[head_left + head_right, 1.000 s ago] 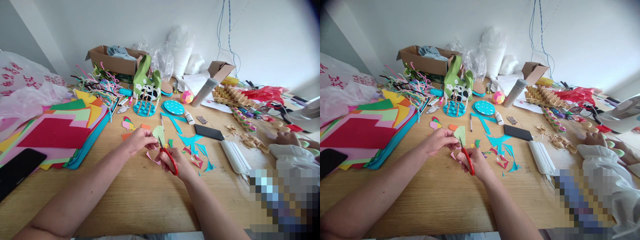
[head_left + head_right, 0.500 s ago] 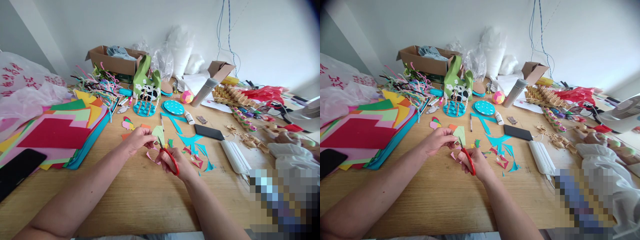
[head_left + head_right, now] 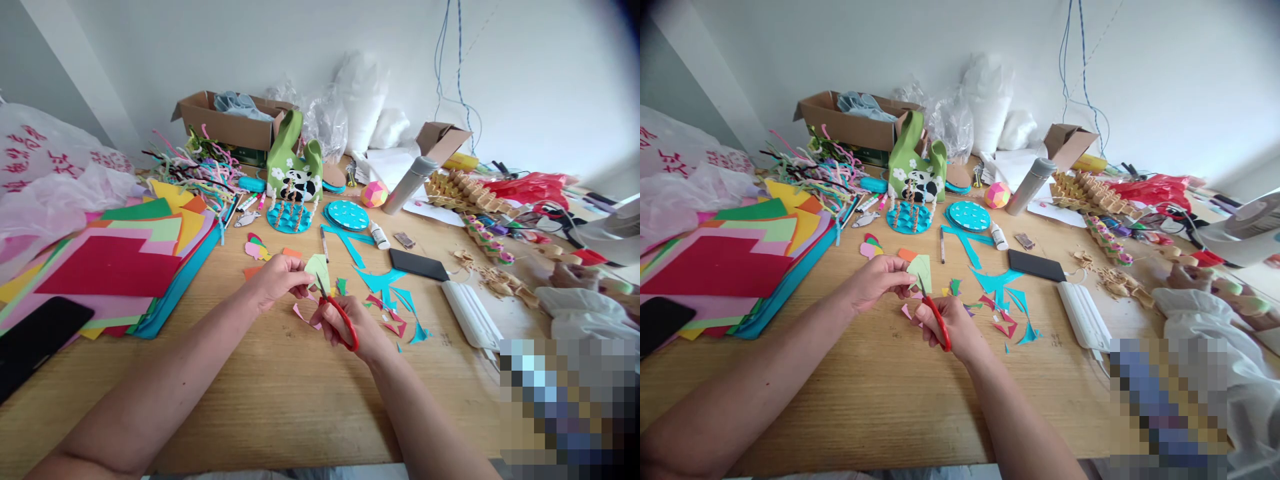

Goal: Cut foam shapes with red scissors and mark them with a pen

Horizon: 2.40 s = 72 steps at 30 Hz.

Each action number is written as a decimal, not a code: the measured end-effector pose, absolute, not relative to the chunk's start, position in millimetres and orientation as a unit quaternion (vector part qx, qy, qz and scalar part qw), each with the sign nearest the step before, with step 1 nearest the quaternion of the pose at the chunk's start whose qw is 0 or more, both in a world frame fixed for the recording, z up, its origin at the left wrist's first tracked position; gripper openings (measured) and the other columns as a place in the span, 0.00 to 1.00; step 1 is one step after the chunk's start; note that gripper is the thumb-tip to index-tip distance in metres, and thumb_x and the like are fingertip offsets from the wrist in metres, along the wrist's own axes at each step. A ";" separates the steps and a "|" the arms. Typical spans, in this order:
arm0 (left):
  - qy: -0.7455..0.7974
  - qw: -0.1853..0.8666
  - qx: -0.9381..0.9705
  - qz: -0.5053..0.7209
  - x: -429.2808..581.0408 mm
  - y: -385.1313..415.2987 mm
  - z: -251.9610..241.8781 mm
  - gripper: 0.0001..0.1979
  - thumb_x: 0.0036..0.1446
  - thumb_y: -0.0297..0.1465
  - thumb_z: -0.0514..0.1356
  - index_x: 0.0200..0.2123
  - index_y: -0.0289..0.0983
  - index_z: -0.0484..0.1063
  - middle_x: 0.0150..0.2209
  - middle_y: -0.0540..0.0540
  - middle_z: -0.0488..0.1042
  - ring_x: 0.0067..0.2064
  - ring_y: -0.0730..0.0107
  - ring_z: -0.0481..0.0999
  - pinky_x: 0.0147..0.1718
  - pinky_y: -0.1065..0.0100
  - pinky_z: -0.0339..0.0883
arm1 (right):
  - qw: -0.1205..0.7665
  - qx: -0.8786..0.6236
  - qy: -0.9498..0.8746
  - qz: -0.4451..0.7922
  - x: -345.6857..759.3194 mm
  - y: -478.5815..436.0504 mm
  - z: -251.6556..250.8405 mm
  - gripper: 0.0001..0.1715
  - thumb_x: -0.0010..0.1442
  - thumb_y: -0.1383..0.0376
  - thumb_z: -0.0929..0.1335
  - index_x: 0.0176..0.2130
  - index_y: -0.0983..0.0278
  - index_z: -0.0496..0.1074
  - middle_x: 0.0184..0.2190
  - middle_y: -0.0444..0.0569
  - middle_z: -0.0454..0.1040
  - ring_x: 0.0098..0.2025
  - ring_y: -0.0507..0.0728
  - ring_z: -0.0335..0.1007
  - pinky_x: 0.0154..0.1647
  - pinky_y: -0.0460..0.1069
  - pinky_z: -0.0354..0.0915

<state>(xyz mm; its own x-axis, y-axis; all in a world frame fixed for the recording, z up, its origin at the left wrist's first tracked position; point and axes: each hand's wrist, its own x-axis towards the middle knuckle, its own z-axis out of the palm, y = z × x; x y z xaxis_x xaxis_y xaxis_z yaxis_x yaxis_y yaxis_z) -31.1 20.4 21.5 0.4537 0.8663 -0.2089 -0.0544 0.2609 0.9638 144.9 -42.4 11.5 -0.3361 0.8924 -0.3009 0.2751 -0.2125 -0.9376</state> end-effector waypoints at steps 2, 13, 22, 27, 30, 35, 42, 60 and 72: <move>0.402 0.685 0.507 0.335 -31.1 20.5 21.0 0.07 0.43 0.31 0.64 0.24 0.31 0.74 0.24 0.45 0.76 0.23 0.76 0.70 0.25 0.72 0.64 | 0.266 -0.510 -0.570 0.587 145.0 -42.5 11.1 0.28 0.52 0.44 0.68 0.25 0.68 0.72 0.14 0.42 0.65 0.14 0.48 0.58 0.15 0.43 0.52; 0.407 0.690 0.501 0.326 -31.3 20.8 21.9 0.06 0.44 0.30 0.63 0.25 0.32 0.73 0.25 0.46 0.76 0.23 0.77 0.70 0.24 0.72 0.64 | 0.262 -0.505 -0.581 0.582 145.9 -42.0 11.6 0.28 0.53 0.46 0.68 0.27 0.69 0.75 0.14 0.42 0.65 0.14 0.48 0.59 0.15 0.43 0.52; 0.428 0.691 0.459 0.358 -29.9 20.2 23.9 0.07 0.44 0.30 0.64 0.27 0.32 0.71 0.21 0.50 0.71 0.21 0.76 0.70 0.23 0.72 0.64 | 0.268 -0.503 -0.574 0.588 145.7 -41.8 10.9 0.28 0.52 0.45 0.69 0.26 0.69 0.74 0.13 0.42 0.64 0.14 0.47 0.59 0.14 0.43 0.51; 0.424 0.682 0.459 0.380 -29.1 20.0 24.3 0.07 0.44 0.29 0.63 0.28 0.33 0.70 0.21 0.50 0.72 0.21 0.77 0.70 0.23 0.72 0.64 | 0.272 -0.493 -0.574 0.594 146.3 -41.3 10.2 0.27 0.52 0.47 0.69 0.27 0.70 0.75 0.14 0.42 0.65 0.14 0.47 0.59 0.15 0.42 0.51; 0.414 0.680 0.464 0.388 -29.0 19.6 24.4 0.07 0.43 0.28 0.63 0.27 0.33 0.70 0.21 0.51 0.71 0.21 0.77 0.69 0.22 0.73 0.64 | 0.271 -0.494 -0.574 0.594 146.1 -41.3 10.3 0.27 0.52 0.47 0.70 0.27 0.70 0.75 0.13 0.42 0.65 0.14 0.47 0.58 0.15 0.42 0.52; 0.404 0.683 0.460 0.398 -29.1 19.9 24.1 0.09 0.41 0.27 0.64 0.29 0.32 0.70 0.22 0.50 0.72 0.22 0.77 0.69 0.23 0.72 0.65 | 0.269 -0.491 -0.576 0.596 146.0 -42.1 10.9 0.27 0.52 0.46 0.70 0.26 0.70 0.74 0.13 0.42 0.65 0.14 0.47 0.59 0.15 0.42 0.52; 0.382 0.707 0.445 0.394 -30.5 21.1 23.6 0.17 0.40 0.27 0.65 0.36 0.32 0.69 0.25 0.49 0.74 0.22 0.76 0.71 0.24 0.71 0.65 | 0.279 -0.486 -0.578 0.593 148.1 -42.8 7.6 0.29 0.53 0.44 0.68 0.28 0.70 0.74 0.14 0.42 0.65 0.14 0.47 0.59 0.14 0.42 0.52; 0.386 0.739 0.451 0.318 -33.3 21.4 20.2 0.15 0.37 0.29 0.68 0.30 0.32 0.70 0.26 0.46 0.75 0.24 0.74 0.73 0.25 0.72 0.65 | 0.282 -0.473 -0.573 0.607 147.4 -42.2 10.4 0.39 0.52 0.36 0.64 0.28 0.70 0.73 0.14 0.43 0.65 0.14 0.47 0.58 0.14 0.42 0.49; 0.392 0.718 0.489 0.304 -35.0 21.3 21.0 0.12 0.39 0.33 0.67 0.25 0.30 0.73 0.25 0.42 0.77 0.24 0.75 0.71 0.25 0.72 0.64 | 0.286 -0.444 -0.565 0.635 149.7 -42.0 7.3 0.38 0.50 0.35 0.65 0.27 0.69 0.72 0.14 0.43 0.65 0.14 0.47 0.58 0.14 0.43 0.50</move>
<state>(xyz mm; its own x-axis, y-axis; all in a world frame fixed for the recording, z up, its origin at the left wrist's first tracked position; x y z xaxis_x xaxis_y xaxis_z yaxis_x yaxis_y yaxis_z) -35.0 21.3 21.0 0.5079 0.8195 -0.2654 -0.0535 0.3375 0.9398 149.7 -42.0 7.3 -0.4429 0.8637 -0.2405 0.1385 -0.1991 -0.9701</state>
